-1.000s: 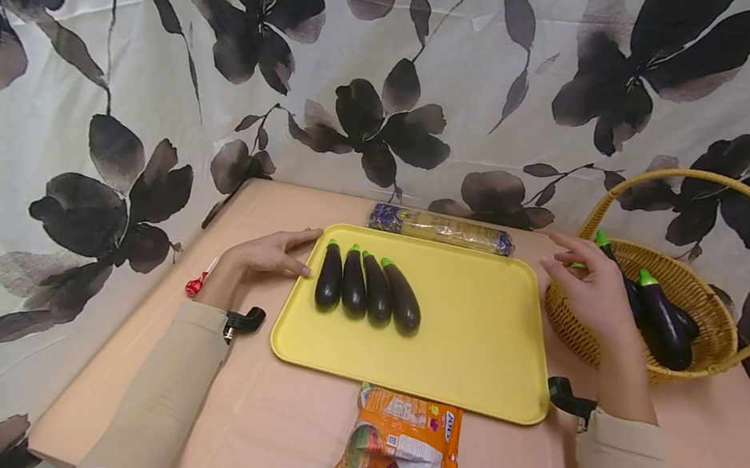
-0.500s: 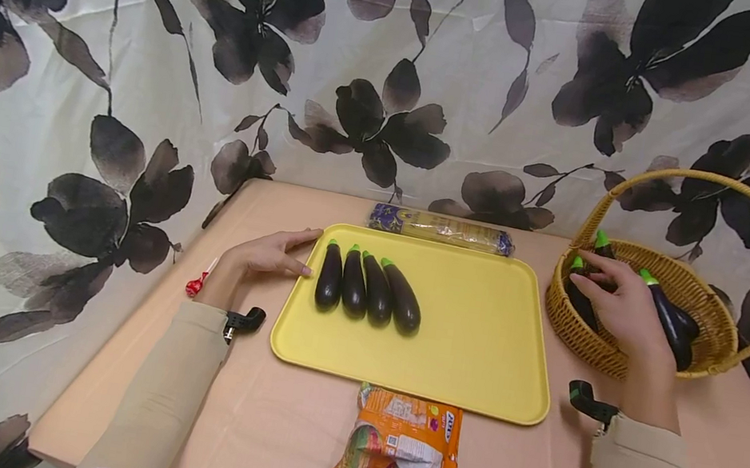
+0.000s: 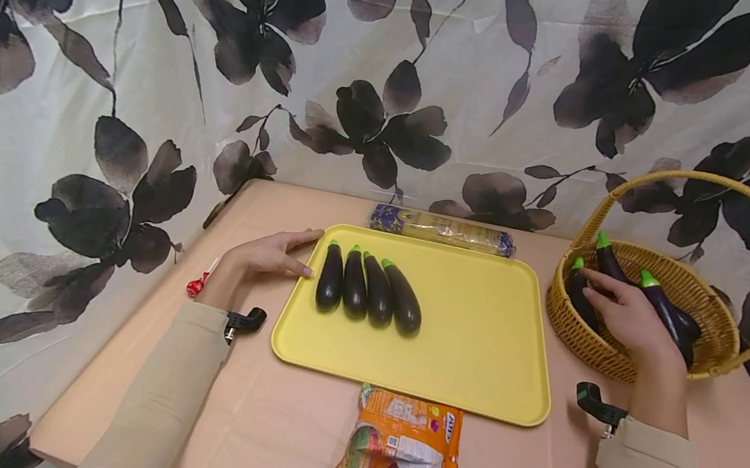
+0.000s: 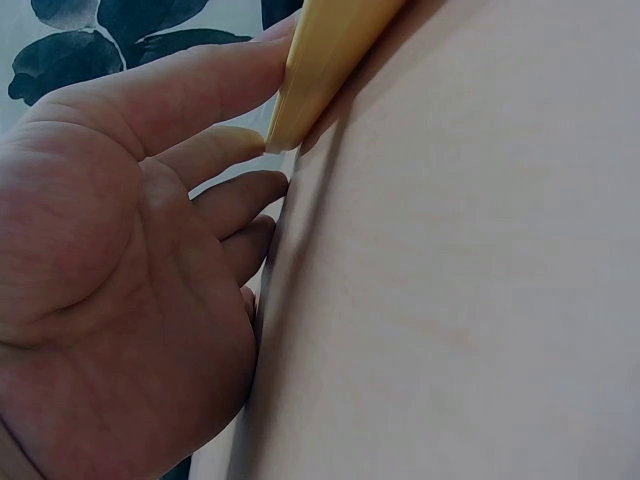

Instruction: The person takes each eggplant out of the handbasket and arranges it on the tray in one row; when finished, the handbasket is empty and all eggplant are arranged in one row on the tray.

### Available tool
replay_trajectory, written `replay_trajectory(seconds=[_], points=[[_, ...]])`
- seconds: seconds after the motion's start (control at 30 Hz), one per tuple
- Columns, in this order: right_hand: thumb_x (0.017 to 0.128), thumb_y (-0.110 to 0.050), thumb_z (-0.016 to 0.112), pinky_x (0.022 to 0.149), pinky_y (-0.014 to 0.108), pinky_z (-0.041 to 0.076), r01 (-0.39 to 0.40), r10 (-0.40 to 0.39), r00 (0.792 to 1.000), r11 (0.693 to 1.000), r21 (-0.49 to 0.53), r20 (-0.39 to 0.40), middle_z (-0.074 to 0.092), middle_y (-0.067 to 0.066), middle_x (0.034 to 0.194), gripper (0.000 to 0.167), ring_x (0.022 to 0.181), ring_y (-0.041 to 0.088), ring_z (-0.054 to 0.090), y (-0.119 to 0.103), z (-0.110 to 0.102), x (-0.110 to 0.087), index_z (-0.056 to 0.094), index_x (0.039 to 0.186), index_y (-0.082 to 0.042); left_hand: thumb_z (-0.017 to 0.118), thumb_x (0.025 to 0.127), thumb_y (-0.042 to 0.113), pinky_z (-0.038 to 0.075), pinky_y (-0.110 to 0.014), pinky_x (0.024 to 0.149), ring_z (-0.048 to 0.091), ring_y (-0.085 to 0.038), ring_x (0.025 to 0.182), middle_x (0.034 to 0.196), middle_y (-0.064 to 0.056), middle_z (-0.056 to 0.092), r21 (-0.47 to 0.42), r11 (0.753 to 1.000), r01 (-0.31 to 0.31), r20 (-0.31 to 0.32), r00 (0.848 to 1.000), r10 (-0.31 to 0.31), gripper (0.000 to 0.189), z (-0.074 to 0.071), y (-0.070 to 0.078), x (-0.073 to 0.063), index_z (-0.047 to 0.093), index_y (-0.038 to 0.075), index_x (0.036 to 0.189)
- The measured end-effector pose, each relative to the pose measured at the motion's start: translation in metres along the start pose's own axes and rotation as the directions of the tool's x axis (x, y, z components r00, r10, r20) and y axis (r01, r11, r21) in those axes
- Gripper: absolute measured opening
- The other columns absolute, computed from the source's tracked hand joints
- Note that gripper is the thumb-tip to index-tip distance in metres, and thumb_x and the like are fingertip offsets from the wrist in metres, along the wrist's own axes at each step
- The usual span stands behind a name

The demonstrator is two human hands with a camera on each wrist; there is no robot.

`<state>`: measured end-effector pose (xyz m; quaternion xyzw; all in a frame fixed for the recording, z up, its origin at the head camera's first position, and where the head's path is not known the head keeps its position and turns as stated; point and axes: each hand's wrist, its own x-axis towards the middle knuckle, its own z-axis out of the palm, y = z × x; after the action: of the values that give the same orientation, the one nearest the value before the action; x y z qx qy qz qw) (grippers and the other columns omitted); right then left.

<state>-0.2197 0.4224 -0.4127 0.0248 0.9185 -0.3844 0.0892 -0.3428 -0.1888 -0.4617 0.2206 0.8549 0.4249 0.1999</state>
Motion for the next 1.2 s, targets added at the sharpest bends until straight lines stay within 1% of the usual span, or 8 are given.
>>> replay_trajectory(seconds=[0.13, 0.3, 0.4, 0.63, 0.73, 1.0, 1.1, 1.2], points=[[0.112, -0.048, 0.036, 0.086, 0.057, 0.034, -0.005, 0.005, 1.0, 0.998, -0.059, 0.004, 0.028, 0.038, 0.151, 0.064, 0.124, 0.051, 0.031, 0.002, -0.0003, 0.0001, 0.028, 0.165, -0.013, 0.087, 0.085, 0.023, 0.005, -0.048, 0.133, 0.006, -0.024, 0.164, 0.174, -0.004, 0.02, -0.008, 1.0, 0.003, 0.004, 1.0, -0.003, 0.1, 0.0008, 0.0008, -0.0003, 0.029, 0.017, 0.166], [0.112, -0.048, 0.035, 0.085, 0.057, 0.035, -0.009, 0.01, 1.0, 0.997, -0.078, 0.014, 0.028, 0.039, 0.151, 0.064, 0.121, 0.052, 0.031, 0.002, -0.0004, -0.0005, 0.027, 0.165, -0.014, 0.088, 0.085, 0.024, 0.006, -0.048, 0.133, 0.006, -0.024, 0.164, 0.174, -0.004, 0.02, -0.007, 1.0, 0.007, 0.001, 1.0, -0.007, 0.1, 0.0009, 0.0001, 0.0002, 0.03, 0.018, 0.166], [0.112, -0.044, 0.038, 0.074, 0.051, 0.043, 0.001, -0.001, 1.0, 0.997, -0.075, 0.006, 0.031, 0.039, 0.149, 0.061, 0.096, 0.044, 0.048, 0.0028, 0.0002, 0.0, 0.029, 0.165, -0.014, 0.088, 0.084, 0.024, 0.007, -0.048, 0.133, 0.007, -0.024, 0.164, 0.174, -0.004, 0.021, -0.003, 1.0, 0.004, 0.0, 1.0, -0.004, 0.1, 0.0005, -0.0005, 0.0006, 0.03, 0.017, 0.166], [0.112, -0.043, 0.04, 0.063, 0.041, 0.044, 0.0, 0.0, 1.0, 0.998, -0.059, -0.008, 0.032, 0.037, 0.147, 0.059, 0.082, 0.034, 0.051, 0.0063, 0.0015, 0.0012, 0.032, 0.164, -0.014, 0.088, 0.084, 0.024, 0.007, -0.048, 0.133, 0.007, -0.025, 0.164, 0.174, -0.005, 0.021, 0.004, 1.0, -0.003, 0.0, 1.0, 0.003, 0.101, -0.0001, -0.0005, 0.0004, 0.029, 0.016, 0.166], [0.112, -0.044, 0.04, 0.052, 0.036, 0.039, -0.006, 0.006, 1.0, 0.999, -0.049, -0.002, 0.033, 0.036, 0.144, 0.06, 0.061, 0.029, 0.04, 0.0055, 0.001, -0.0002, 0.033, 0.164, -0.015, 0.088, 0.084, 0.025, 0.007, -0.047, 0.133, 0.007, -0.024, 0.164, 0.174, -0.005, 0.021, 0.007, 1.0, -0.004, -0.001, 1.0, 0.004, 0.101, -0.0001, -0.0003, 0.0004, 0.03, 0.016, 0.166], [0.111, -0.048, 0.04, 0.079, 0.046, 0.039, 0.013, -0.012, 1.0, 0.998, -0.058, 0.029, 0.025, 0.036, 0.157, 0.064, 0.113, 0.047, 0.036, 0.0052, -0.0019, 0.0, 0.029, 0.166, -0.017, 0.088, 0.084, 0.026, 0.007, -0.046, 0.133, 0.007, -0.024, 0.164, 0.174, -0.004, 0.021, 0.01, 1.0, 0.001, -0.004, 1.0, -0.001, 0.101, -0.0001, -0.0021, 0.0008, 0.03, 0.016, 0.166], [0.111, -0.048, 0.041, 0.069, 0.045, 0.047, 0.02, -0.019, 1.0, 0.999, -0.043, 0.024, 0.027, 0.038, 0.155, 0.064, 0.091, 0.04, 0.052, 0.0067, -0.0028, 0.0, 0.029, 0.166, -0.018, 0.088, 0.084, 0.026, 0.007, -0.046, 0.133, 0.007, -0.024, 0.163, 0.174, -0.004, 0.021, 0.01, 1.0, 0.001, -0.002, 1.0, -0.001, 0.101, -0.0002, -0.0019, 0.0005, 0.029, 0.016, 0.166], [0.111, -0.045, 0.042, 0.051, 0.037, 0.045, 0.038, -0.038, 0.999, 0.999, 0.001, 0.011, 0.024, 0.039, 0.159, 0.062, 0.063, 0.016, 0.046, 0.0079, -0.0041, -0.0016, 0.029, 0.165, -0.018, 0.088, 0.084, 0.027, 0.007, -0.046, 0.133, 0.007, -0.024, 0.164, 0.174, -0.004, 0.021, 0.016, 1.0, 0.007, -0.003, 1.0, -0.007, 0.102, -0.0004, -0.0018, 0.0004, 0.029, 0.017, 0.166]])
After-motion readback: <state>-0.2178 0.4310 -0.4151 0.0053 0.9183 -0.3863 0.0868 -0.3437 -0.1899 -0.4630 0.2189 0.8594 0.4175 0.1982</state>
